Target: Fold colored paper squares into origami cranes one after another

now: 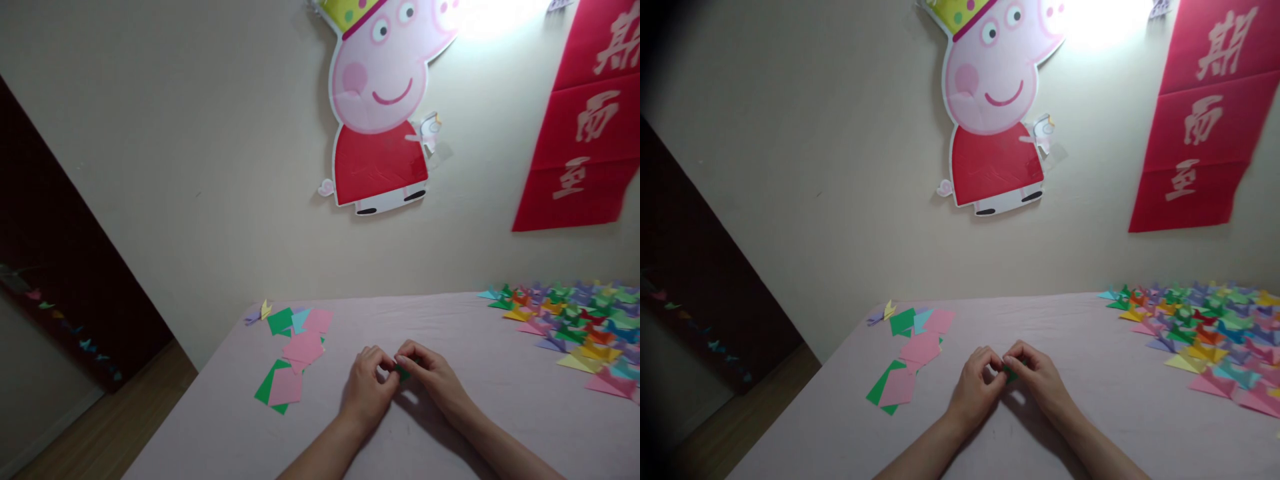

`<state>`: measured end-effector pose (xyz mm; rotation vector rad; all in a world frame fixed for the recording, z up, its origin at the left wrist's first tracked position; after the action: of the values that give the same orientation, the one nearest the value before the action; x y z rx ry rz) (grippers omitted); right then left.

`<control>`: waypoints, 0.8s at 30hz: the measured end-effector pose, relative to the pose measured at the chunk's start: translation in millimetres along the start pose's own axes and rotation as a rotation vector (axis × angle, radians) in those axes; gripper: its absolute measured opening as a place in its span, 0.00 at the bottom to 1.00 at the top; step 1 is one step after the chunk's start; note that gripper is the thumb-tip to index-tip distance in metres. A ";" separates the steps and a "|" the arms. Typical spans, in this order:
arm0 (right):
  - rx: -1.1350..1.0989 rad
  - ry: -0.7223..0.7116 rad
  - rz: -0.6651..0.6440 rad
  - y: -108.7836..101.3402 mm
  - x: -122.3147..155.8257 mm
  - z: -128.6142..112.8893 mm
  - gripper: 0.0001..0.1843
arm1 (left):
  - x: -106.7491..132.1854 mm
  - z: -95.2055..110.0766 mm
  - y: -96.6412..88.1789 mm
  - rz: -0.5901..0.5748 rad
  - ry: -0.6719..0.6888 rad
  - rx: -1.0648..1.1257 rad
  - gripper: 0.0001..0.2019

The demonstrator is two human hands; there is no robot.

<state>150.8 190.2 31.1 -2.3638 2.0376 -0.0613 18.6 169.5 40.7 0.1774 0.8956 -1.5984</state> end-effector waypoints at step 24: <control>0.117 -0.081 0.006 3.9 3.0 -5.5 0.15 | -2.4 10.8 -15.3 0.179 0.094 0.100 0.05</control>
<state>147.2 186.7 36.5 -2.2532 1.9485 -0.0812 9.4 164.2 56.2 0.3954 0.8471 -1.4780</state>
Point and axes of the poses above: each hand's wrist, its own x-axis away from the middle knuckle, its own y-axis out of the palm, z = x × y, the point moved 8 cm from there along -x, towards the middle knuckle, and after that the axes turned 15 degrees about y, right-handed, at the moved point
